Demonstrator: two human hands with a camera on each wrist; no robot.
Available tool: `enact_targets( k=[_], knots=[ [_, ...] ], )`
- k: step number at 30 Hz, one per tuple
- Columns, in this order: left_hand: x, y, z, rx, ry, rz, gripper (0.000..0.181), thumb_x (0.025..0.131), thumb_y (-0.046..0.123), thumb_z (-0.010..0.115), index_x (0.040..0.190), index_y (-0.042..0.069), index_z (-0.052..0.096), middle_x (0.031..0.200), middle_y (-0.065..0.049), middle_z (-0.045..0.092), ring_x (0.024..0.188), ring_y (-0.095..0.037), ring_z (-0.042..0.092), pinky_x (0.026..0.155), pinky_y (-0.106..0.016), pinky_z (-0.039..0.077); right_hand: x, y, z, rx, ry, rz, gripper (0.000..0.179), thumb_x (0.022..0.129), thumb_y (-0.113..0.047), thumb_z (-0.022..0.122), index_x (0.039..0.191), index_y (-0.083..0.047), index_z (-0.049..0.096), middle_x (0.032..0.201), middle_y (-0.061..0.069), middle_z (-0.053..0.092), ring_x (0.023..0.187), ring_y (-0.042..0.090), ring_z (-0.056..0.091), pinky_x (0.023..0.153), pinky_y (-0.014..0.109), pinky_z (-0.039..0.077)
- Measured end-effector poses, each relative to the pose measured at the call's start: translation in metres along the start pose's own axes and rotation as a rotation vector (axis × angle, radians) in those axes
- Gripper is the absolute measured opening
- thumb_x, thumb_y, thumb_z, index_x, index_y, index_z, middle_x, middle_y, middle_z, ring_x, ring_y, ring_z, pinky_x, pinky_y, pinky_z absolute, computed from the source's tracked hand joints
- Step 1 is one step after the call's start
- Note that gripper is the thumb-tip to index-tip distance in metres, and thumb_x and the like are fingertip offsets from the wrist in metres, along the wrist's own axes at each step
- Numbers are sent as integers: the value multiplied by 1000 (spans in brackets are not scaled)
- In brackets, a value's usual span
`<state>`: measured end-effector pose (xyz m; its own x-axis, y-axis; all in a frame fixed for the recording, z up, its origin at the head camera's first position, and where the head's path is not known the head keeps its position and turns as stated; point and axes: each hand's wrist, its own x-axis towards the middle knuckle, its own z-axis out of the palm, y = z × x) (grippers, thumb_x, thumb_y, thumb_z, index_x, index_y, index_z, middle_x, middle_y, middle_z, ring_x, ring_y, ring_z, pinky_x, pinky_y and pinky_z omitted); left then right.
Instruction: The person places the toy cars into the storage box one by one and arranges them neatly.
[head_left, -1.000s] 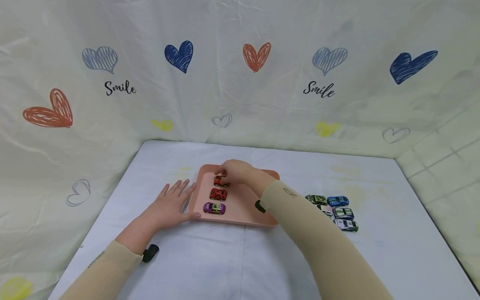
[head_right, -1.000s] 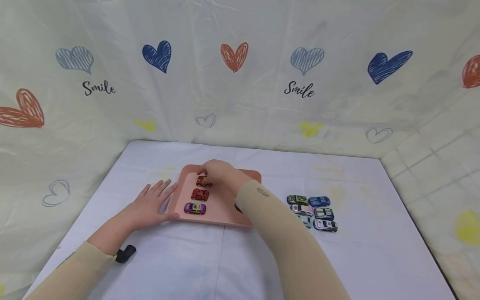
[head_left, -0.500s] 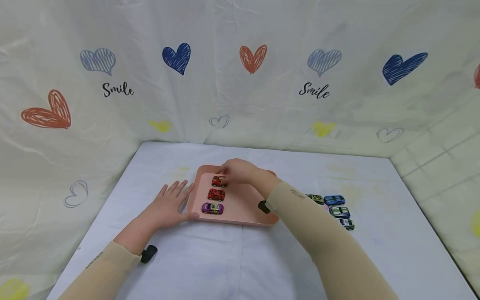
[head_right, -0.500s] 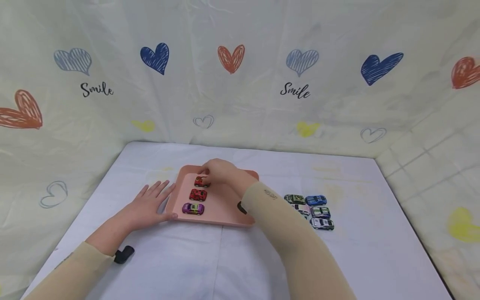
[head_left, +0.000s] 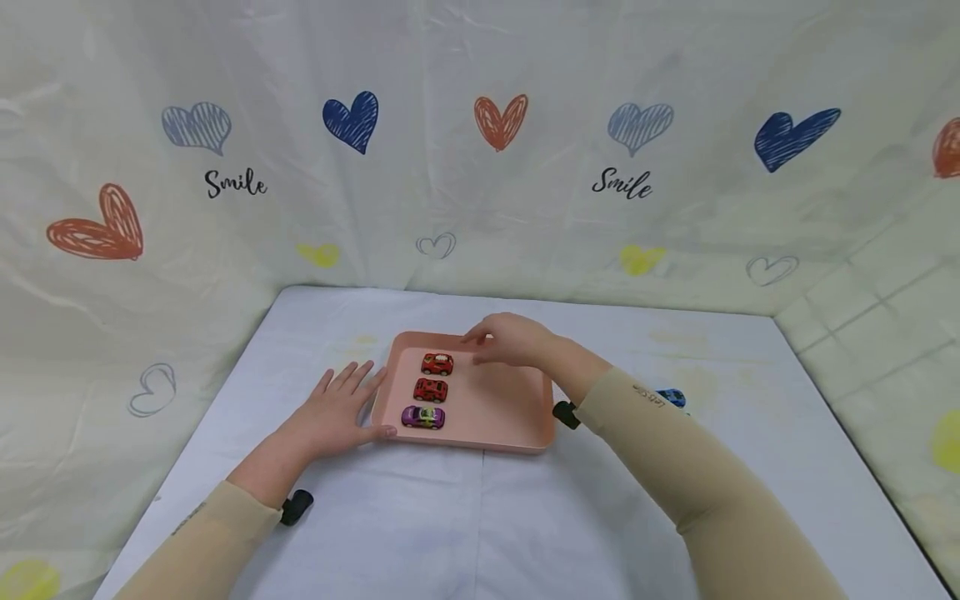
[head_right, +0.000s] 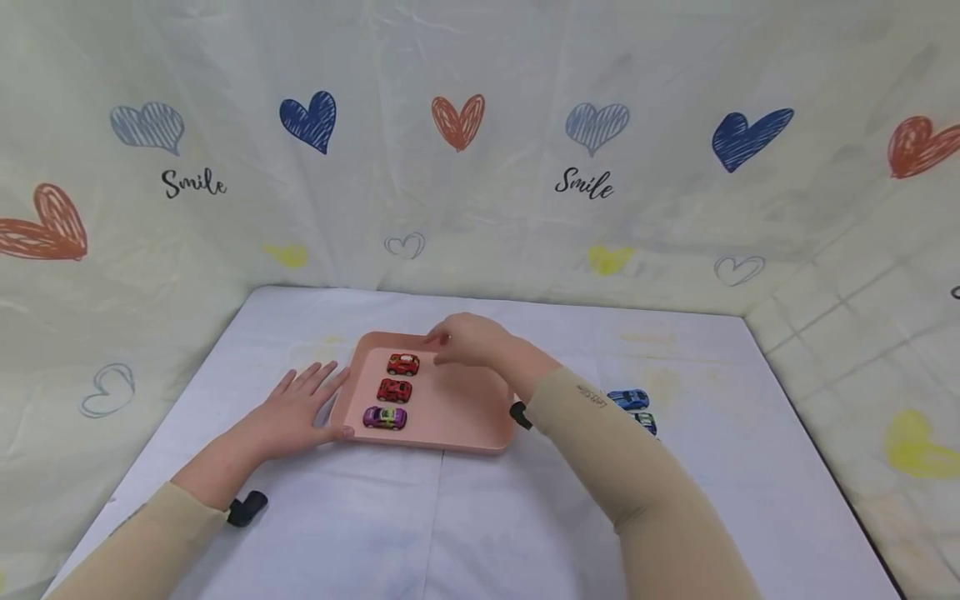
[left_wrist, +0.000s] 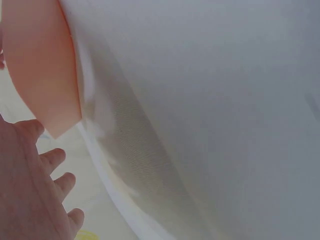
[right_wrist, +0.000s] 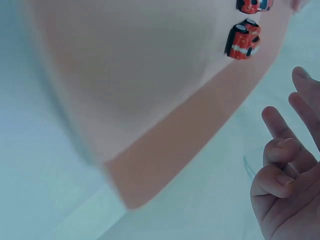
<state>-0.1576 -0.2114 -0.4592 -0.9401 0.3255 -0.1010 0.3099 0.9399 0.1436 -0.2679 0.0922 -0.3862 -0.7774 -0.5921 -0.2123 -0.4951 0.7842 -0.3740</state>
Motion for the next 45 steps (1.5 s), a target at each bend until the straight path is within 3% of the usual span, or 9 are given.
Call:
enact_targets(
  k=[6,12,19,23,27,34,41,45],
  knots=[
    [-2,1,1,-16,-10,-15,106,80,82,52,159,16,25,163,-15,22,149,-41,16,118,-62,8,-27,19,-7,-16,2,22,40,90,-30,74,129,-22,69,119,0,66,112,21,58,99,42,48],
    [-3,3,-2,-17,-12,-13,107,80,81,53,159,14,26,163,-16,22,149,-41,16,118,-63,9,-67,47,-6,-51,25,30,38,90,-31,74,126,-19,70,116,2,67,111,25,61,96,43,49],
    [-2,3,-2,4,-11,-12,106,80,81,53,158,14,26,162,-16,23,148,-41,17,118,-63,10,-115,79,-5,-42,20,73,43,90,-29,75,130,-19,68,125,3,65,117,30,59,93,46,51],
    [-2,3,-2,11,-8,-5,109,79,86,47,159,14,25,162,-16,22,148,-41,17,118,-63,10,-139,98,-5,-29,23,115,43,90,-29,74,132,-19,67,126,4,64,102,24,63,84,40,54],
    [-1,2,-1,8,-7,-4,111,78,88,44,159,14,25,162,-16,22,149,-41,16,118,-63,9,-158,114,-7,-20,32,140,42,91,-28,73,132,-17,67,125,6,65,98,23,63,80,39,53],
    [-2,4,-3,-8,-10,-3,110,79,84,49,159,13,25,162,-17,22,149,-41,16,118,-62,7,-171,133,-9,-24,32,132,41,90,-25,74,129,-14,68,125,9,66,103,26,62,81,40,52],
    [-1,2,-1,-16,-1,6,110,79,85,49,159,14,24,162,-16,22,149,-41,16,118,-62,7,-167,148,-8,-45,-32,135,39,91,-26,73,128,-15,69,127,10,65,120,37,57,95,53,50],
    [-1,1,-1,-14,-2,8,111,79,87,45,159,14,24,162,-16,22,149,-41,16,118,-62,7,-161,159,-8,-18,-84,158,38,91,-26,73,127,-15,69,122,9,66,122,40,54,97,56,48]
  ],
)
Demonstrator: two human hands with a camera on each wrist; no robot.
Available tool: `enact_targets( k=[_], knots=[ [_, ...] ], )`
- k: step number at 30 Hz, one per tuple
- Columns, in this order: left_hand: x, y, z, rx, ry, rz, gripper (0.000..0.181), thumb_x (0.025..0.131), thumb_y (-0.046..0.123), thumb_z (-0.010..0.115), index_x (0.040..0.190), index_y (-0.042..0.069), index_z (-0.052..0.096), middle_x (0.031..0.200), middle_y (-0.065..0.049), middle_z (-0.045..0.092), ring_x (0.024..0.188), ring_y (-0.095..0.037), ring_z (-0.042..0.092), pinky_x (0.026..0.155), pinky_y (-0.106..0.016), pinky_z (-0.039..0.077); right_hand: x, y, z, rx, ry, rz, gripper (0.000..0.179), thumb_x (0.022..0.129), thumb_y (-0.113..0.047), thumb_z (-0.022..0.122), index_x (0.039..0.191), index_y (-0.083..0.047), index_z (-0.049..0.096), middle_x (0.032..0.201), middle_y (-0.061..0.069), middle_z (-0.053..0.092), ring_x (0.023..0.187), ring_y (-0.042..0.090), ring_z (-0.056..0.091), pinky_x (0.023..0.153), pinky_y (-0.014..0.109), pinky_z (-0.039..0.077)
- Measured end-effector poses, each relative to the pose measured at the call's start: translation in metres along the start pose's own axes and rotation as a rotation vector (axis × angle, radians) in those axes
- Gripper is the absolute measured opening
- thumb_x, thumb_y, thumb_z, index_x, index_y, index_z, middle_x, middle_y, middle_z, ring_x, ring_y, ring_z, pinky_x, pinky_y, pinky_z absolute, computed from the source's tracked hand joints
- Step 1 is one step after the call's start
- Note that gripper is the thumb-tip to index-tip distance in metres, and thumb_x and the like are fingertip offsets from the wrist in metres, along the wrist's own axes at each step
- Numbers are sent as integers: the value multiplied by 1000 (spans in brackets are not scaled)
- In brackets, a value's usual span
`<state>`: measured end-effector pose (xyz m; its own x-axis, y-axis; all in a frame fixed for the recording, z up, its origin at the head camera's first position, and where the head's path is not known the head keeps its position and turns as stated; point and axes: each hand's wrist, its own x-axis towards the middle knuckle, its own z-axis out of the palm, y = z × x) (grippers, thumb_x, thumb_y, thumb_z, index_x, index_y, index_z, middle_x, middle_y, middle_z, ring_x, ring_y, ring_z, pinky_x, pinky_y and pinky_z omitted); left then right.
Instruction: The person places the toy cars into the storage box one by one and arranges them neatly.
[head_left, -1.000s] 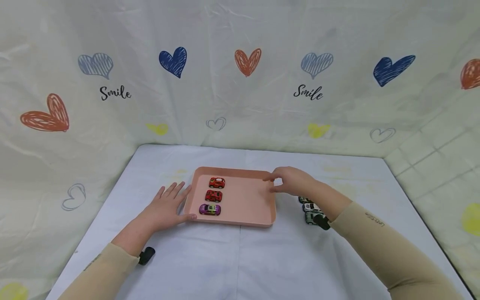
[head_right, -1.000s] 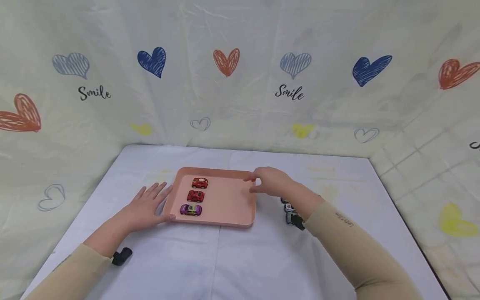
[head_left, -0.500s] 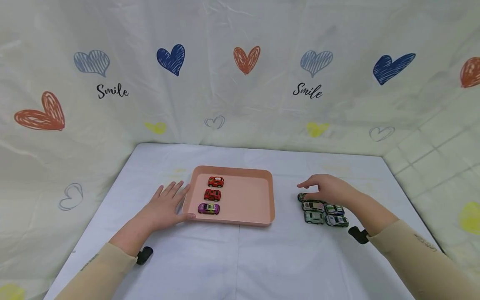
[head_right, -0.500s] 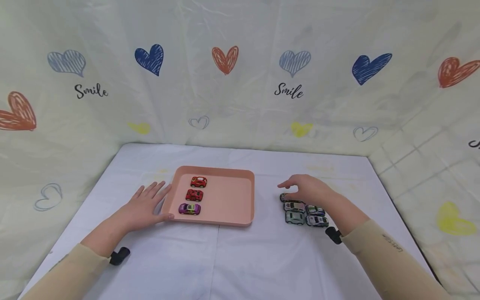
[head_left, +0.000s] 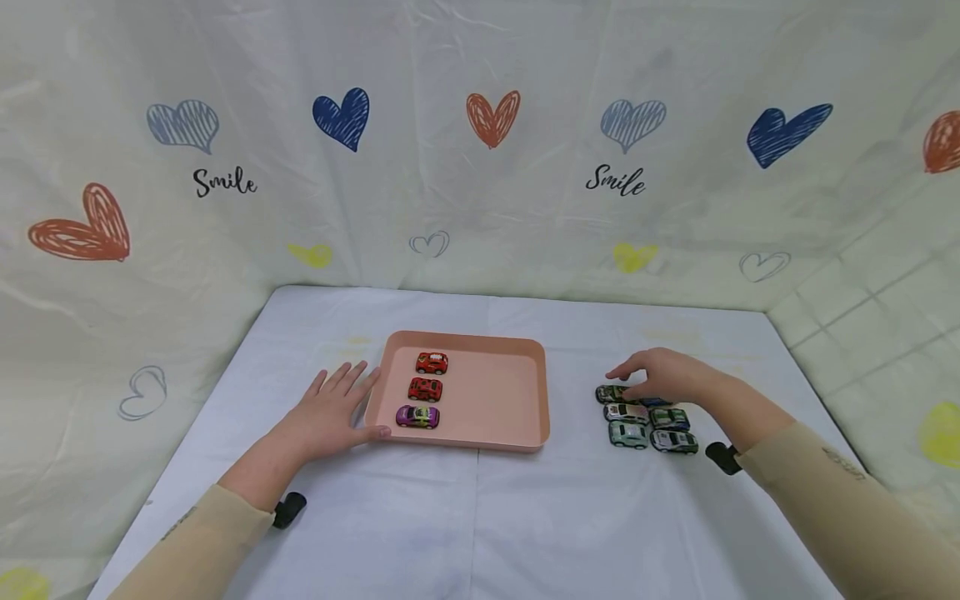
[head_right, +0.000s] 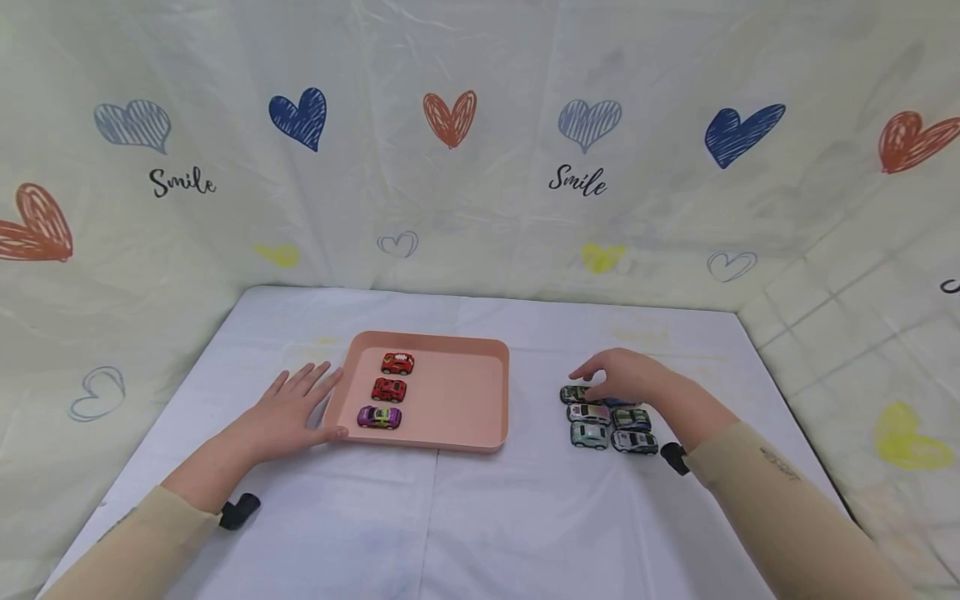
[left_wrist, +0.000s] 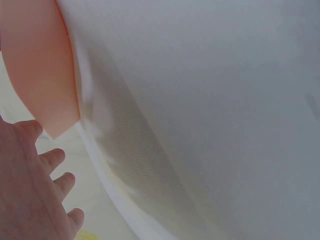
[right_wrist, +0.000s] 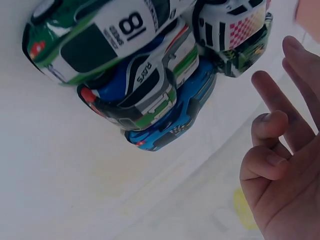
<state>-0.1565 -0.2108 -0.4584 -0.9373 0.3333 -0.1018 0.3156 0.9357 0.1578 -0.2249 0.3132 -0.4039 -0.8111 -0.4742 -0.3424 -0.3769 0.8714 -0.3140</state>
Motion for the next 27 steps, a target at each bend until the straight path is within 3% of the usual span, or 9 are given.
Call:
enact_targets(
  k=[8,14,27],
  knots=[
    [-1,1,-2,6,1,3,110,79,86,46,159,13,25,162,-17,23,149,-41,17,118,-63,8,13,9,-1,57,-79,27,36,90,-22,74,126,-18,71,120,6,67,124,40,53,97,54,48],
    [0,1,-2,0,-3,2,110,78,86,48,158,13,26,162,-17,24,149,-40,16,118,-62,7,17,9,0,91,-116,0,35,90,-17,73,124,-15,71,118,7,68,121,38,55,96,53,49],
    [0,1,-2,7,-7,-3,107,81,80,53,159,13,24,162,-17,23,149,-41,16,118,-63,9,20,11,4,76,-108,5,33,90,-16,72,123,-15,72,117,8,69,115,33,60,88,46,53]
  ],
)
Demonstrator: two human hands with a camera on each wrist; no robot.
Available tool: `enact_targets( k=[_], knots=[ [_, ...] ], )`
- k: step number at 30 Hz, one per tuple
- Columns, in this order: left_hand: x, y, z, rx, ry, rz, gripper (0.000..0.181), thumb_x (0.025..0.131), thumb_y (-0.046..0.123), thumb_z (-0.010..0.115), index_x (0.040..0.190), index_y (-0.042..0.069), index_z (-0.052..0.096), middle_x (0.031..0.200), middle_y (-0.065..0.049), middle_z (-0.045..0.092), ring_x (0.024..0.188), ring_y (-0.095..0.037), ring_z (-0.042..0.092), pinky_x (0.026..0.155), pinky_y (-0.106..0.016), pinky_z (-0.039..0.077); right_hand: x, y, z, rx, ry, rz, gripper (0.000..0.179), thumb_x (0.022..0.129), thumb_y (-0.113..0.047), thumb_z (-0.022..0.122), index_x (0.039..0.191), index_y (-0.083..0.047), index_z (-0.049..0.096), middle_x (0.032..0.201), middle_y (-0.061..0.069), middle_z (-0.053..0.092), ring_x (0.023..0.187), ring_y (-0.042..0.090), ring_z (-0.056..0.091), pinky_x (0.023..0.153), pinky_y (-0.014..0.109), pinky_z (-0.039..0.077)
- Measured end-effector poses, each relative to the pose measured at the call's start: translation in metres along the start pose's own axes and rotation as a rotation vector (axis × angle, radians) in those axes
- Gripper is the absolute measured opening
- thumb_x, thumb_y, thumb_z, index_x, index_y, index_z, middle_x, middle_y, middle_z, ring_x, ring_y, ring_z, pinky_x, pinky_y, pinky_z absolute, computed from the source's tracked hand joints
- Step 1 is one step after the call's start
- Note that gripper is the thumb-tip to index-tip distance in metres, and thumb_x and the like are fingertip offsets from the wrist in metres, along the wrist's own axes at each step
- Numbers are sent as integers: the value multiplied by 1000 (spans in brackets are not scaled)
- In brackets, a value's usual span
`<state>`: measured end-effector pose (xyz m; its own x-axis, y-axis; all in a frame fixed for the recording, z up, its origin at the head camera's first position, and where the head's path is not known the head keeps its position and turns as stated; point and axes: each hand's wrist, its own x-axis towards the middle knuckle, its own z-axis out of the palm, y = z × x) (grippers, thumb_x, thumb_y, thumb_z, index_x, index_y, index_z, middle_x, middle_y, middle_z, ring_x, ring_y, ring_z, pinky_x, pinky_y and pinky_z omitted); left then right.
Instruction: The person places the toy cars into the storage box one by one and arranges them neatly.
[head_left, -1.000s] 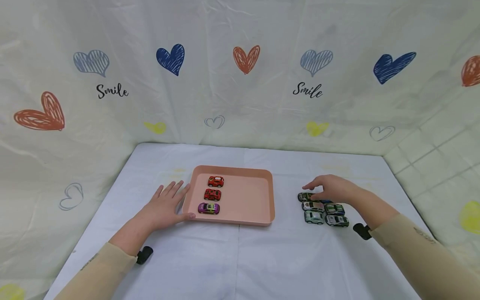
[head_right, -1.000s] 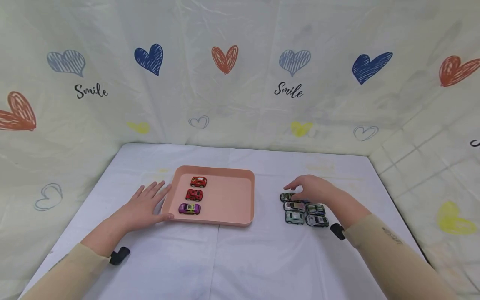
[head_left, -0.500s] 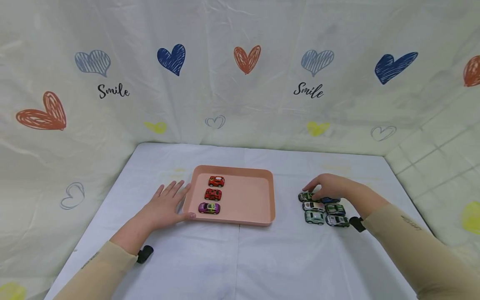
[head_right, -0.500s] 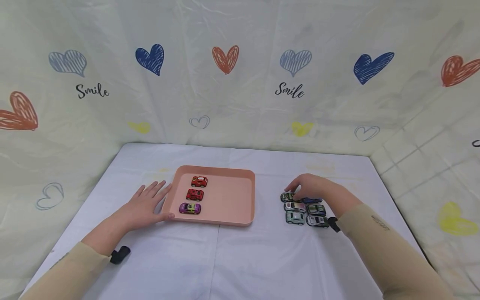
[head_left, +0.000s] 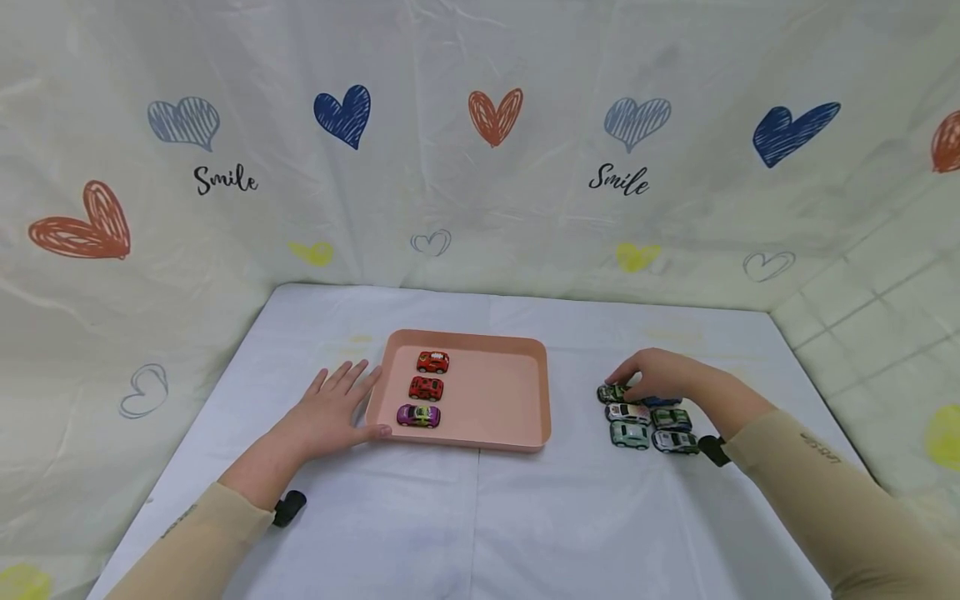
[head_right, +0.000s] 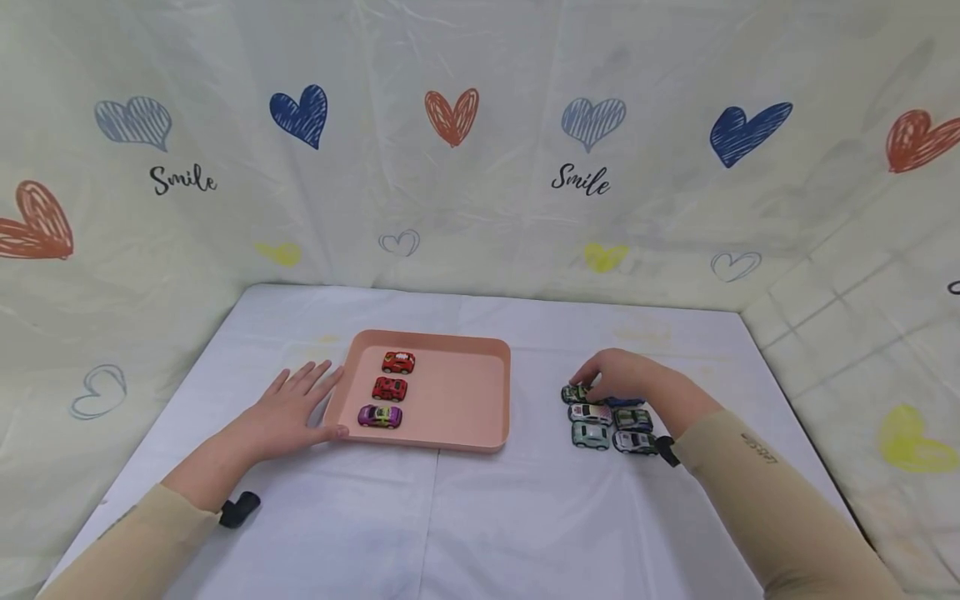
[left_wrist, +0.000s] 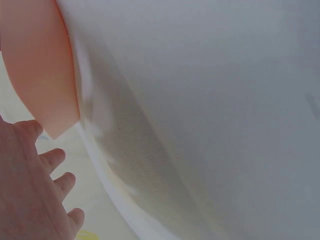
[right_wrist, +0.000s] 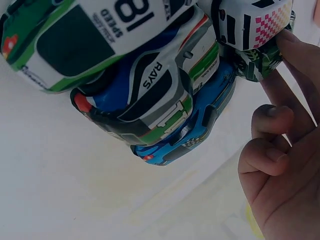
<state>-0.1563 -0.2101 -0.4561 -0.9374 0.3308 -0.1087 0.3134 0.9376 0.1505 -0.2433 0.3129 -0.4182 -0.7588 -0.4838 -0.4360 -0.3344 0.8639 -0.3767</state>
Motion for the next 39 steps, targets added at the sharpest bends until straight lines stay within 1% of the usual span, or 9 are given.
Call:
enact_targets(
  k=[4,9,12,15,19,23,27,34,39],
  knots=[
    [0,0,0,-5,-4,-5,106,81,79,55,159,14,24,162,-16,23,149,-40,16,118,-62,8,2,0,0,-7,7,-7,33,89,-15,73,123,-14,72,112,6,69,111,33,60,87,47,53],
    [0,0,-1,-7,-3,-5,107,80,80,54,159,14,24,162,-16,23,149,-40,15,118,-62,8,2,-2,1,31,2,2,34,88,-13,73,122,-13,71,110,4,68,105,27,61,82,42,53],
    [0,1,-1,-2,-4,-4,107,81,79,55,159,14,24,162,-16,22,149,-40,15,118,-62,7,2,-2,0,47,0,-11,34,88,-13,73,122,-12,71,108,3,68,102,25,61,80,41,53],
    [0,0,0,2,-9,-7,106,81,79,55,159,14,23,163,-16,22,149,-40,15,119,-62,7,2,0,-1,53,9,-19,34,88,-14,73,122,-12,71,107,2,69,102,26,61,82,43,53],
    [1,0,0,-2,-12,-10,107,81,79,55,159,14,23,162,-16,22,149,-40,14,118,-62,7,2,5,-5,47,44,-30,34,88,-14,72,122,-12,72,108,2,69,107,29,61,87,46,52],
    [0,1,-1,1,-8,-13,107,80,80,54,159,14,24,162,-17,23,149,-40,15,118,-62,8,3,7,-8,60,52,-21,34,89,-15,72,123,-13,72,110,2,69,105,27,60,80,39,51],
    [1,0,-1,13,-5,-7,108,80,82,52,159,14,24,162,-16,23,149,-40,16,119,-62,8,0,3,-12,75,47,-4,35,88,-15,72,123,-13,72,110,2,69,101,25,59,74,34,49],
    [0,0,-1,5,-15,-8,107,80,80,54,159,14,23,162,-17,22,149,-40,15,118,-63,7,-2,-5,-17,94,57,-10,35,88,-17,74,123,-13,72,110,2,70,101,24,60,78,35,51],
    [1,-1,0,12,-8,-6,108,80,81,52,159,14,23,162,-16,23,149,-40,16,118,-62,8,-3,-13,-23,102,77,-9,36,88,-19,74,123,-14,72,110,1,70,105,25,60,83,40,53]
  ],
)
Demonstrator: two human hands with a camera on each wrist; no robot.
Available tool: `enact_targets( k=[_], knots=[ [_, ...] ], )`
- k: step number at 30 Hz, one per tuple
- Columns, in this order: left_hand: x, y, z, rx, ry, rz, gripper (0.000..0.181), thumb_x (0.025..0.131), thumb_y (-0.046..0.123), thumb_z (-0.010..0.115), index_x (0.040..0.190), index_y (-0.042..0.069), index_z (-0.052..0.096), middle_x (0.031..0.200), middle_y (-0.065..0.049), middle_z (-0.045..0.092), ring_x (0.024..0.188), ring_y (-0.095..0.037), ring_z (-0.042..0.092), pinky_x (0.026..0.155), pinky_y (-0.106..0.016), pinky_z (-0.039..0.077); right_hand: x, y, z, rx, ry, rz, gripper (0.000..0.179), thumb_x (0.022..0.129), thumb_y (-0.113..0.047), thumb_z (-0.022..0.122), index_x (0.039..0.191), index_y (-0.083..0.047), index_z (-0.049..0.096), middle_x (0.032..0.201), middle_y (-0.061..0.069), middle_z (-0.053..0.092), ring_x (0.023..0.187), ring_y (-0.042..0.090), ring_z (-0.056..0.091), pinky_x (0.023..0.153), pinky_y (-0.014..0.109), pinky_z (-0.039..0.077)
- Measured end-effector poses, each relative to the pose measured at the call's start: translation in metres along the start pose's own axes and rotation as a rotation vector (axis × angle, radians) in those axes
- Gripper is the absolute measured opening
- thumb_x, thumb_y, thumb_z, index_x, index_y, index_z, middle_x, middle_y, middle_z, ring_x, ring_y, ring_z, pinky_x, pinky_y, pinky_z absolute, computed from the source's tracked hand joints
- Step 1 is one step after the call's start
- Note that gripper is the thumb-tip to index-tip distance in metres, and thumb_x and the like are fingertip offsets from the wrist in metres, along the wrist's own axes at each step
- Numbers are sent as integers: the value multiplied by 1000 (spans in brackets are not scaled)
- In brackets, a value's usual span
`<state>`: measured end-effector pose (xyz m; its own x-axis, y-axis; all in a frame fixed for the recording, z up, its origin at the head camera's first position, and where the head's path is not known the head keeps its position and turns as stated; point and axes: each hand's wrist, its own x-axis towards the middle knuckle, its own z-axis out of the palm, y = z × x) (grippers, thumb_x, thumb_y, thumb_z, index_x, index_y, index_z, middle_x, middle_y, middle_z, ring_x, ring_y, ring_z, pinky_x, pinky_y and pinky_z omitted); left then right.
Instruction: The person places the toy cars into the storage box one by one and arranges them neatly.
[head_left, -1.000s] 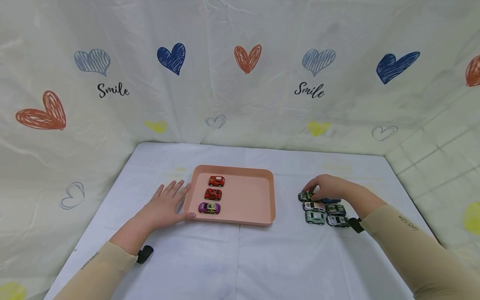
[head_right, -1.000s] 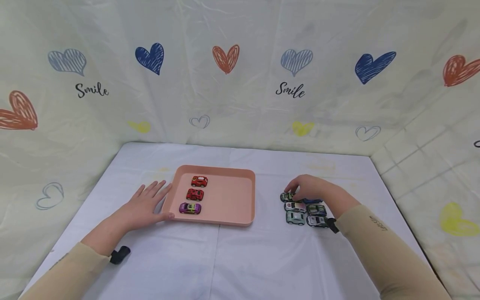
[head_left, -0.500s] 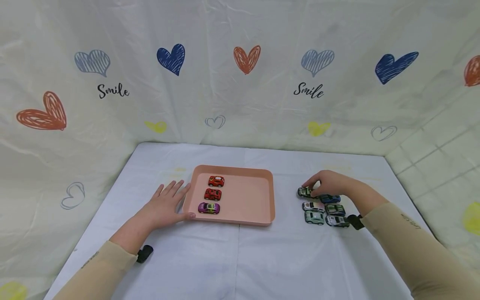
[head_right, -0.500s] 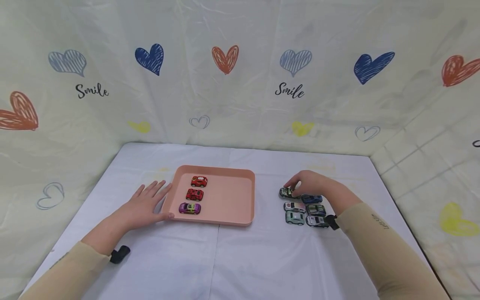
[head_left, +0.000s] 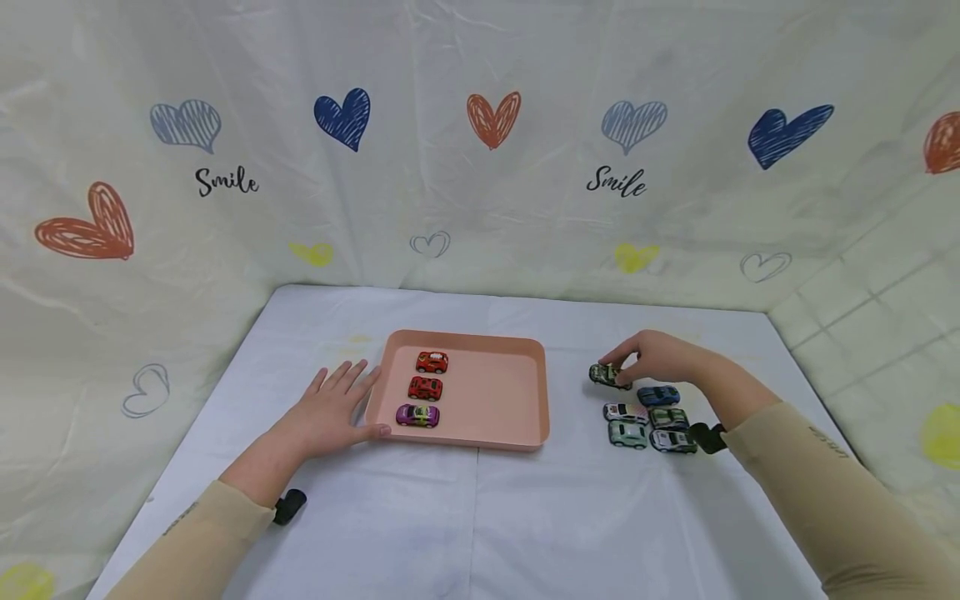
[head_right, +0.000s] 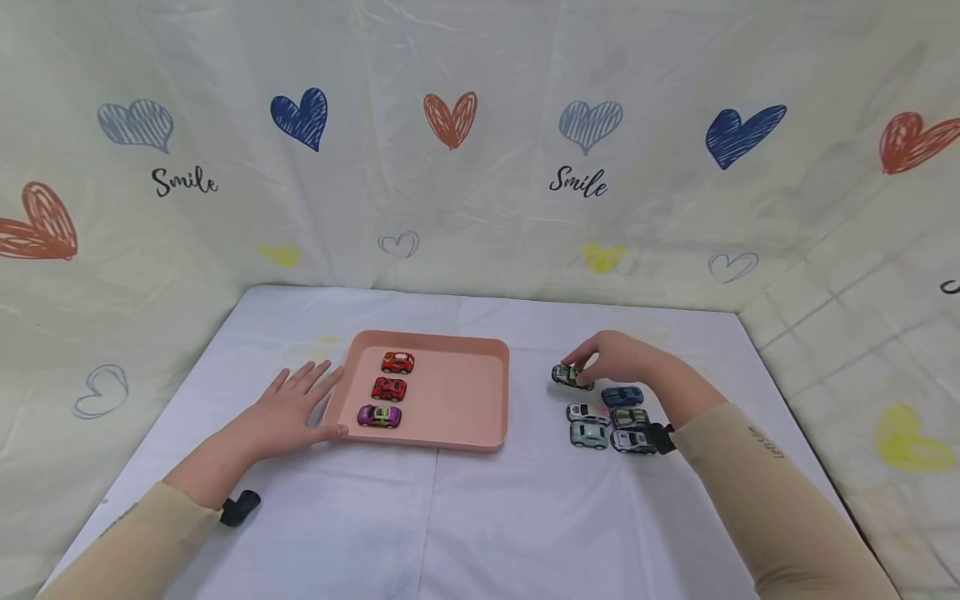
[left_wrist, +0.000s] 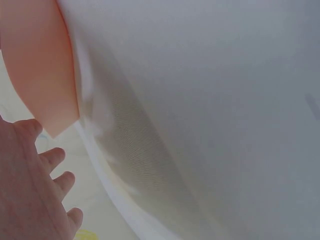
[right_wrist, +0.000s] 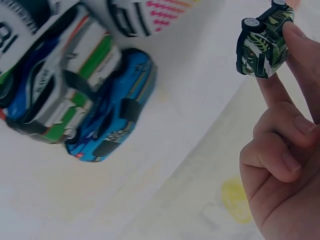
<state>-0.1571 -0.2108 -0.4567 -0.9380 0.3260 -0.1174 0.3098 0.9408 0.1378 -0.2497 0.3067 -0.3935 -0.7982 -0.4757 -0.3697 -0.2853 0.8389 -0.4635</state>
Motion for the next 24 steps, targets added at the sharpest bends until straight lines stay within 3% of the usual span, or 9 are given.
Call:
enact_targets(
  k=[10,18,24],
  knots=[
    [-1,1,-1,-5,-1,-5,108,80,81,52,159,14,23,162,-17,23,149,-41,16,118,-63,7,-1,-24,-8,36,22,8,38,89,-23,74,126,-16,71,115,4,69,104,23,62,88,45,53],
    [0,2,-1,0,-5,-10,108,80,81,53,159,13,24,162,-18,23,149,-41,16,118,-63,8,11,-47,-4,72,-2,-29,38,89,-23,74,127,-17,70,114,1,70,98,17,64,91,48,52],
    [0,3,-2,0,0,-8,109,79,84,49,159,13,24,162,-17,23,149,-41,16,118,-63,8,21,-76,4,94,-30,-50,35,89,-20,74,124,-21,72,109,-3,70,106,20,61,90,45,52]
  ],
)
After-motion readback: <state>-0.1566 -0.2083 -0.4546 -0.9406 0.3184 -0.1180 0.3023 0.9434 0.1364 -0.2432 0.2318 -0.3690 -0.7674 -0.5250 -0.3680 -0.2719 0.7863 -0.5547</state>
